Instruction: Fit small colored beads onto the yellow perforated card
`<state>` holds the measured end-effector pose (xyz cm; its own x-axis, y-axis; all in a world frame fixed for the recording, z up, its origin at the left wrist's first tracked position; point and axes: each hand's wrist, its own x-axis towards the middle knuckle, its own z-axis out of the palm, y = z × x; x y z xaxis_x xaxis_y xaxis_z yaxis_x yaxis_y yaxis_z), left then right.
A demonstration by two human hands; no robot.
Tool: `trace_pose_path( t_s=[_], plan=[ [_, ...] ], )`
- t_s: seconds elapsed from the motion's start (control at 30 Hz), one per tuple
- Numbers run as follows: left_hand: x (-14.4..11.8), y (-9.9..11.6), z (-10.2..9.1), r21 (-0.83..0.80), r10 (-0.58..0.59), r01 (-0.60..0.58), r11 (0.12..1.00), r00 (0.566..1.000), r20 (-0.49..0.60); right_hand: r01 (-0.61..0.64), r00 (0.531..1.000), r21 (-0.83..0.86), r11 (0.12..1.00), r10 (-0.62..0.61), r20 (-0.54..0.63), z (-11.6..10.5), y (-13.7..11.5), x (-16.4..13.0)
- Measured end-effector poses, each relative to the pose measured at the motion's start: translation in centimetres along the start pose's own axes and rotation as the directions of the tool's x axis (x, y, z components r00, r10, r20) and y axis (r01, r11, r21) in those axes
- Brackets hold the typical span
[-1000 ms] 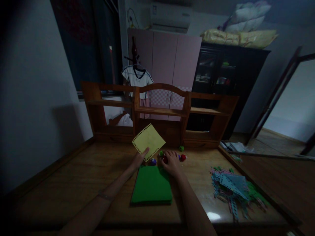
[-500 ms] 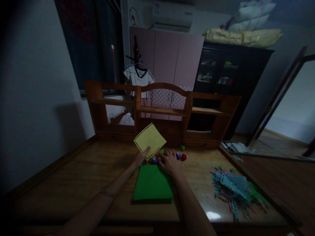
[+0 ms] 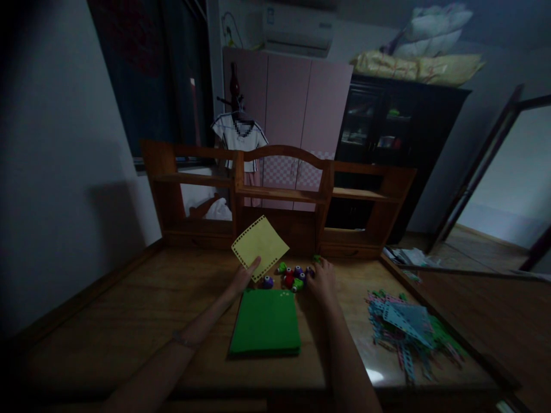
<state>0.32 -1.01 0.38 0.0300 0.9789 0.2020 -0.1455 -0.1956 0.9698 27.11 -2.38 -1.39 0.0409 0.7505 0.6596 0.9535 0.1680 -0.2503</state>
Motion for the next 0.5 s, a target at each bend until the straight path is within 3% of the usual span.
trace_pose_path(
  t_s=[0.17, 0.27, 0.4, 0.5],
  plan=[
    [0.1, -0.4, -0.1, 0.039, 0.006, -0.006, 0.999, 1.0, 0.02, -0.034, 0.993, -0.029, 0.999, 0.037, 0.111, 1.0, 0.7, -0.4],
    [0.1, -0.5, 0.0, 0.047, 0.023, -0.024, 0.999, 1.0, 0.013, -0.084, 0.995, 0.032, 0.996, 0.082, 0.057, 0.9, -0.2, -0.2],
    [0.2, -0.3, 0.0, 0.019, 0.045, -0.045, 0.999, 0.999, -0.018, -0.183, 0.964, 0.358, 0.916, 0.238, -0.116, -0.2, -2.2, 0.5],
    [0.0, 0.1, 0.0, 0.001, 0.023, -0.023, 1.0, 0.999, -0.023, -0.188, 0.945, 0.676, 0.712, 0.32, -0.074, -0.9, -3.5, 0.9]
  ],
)
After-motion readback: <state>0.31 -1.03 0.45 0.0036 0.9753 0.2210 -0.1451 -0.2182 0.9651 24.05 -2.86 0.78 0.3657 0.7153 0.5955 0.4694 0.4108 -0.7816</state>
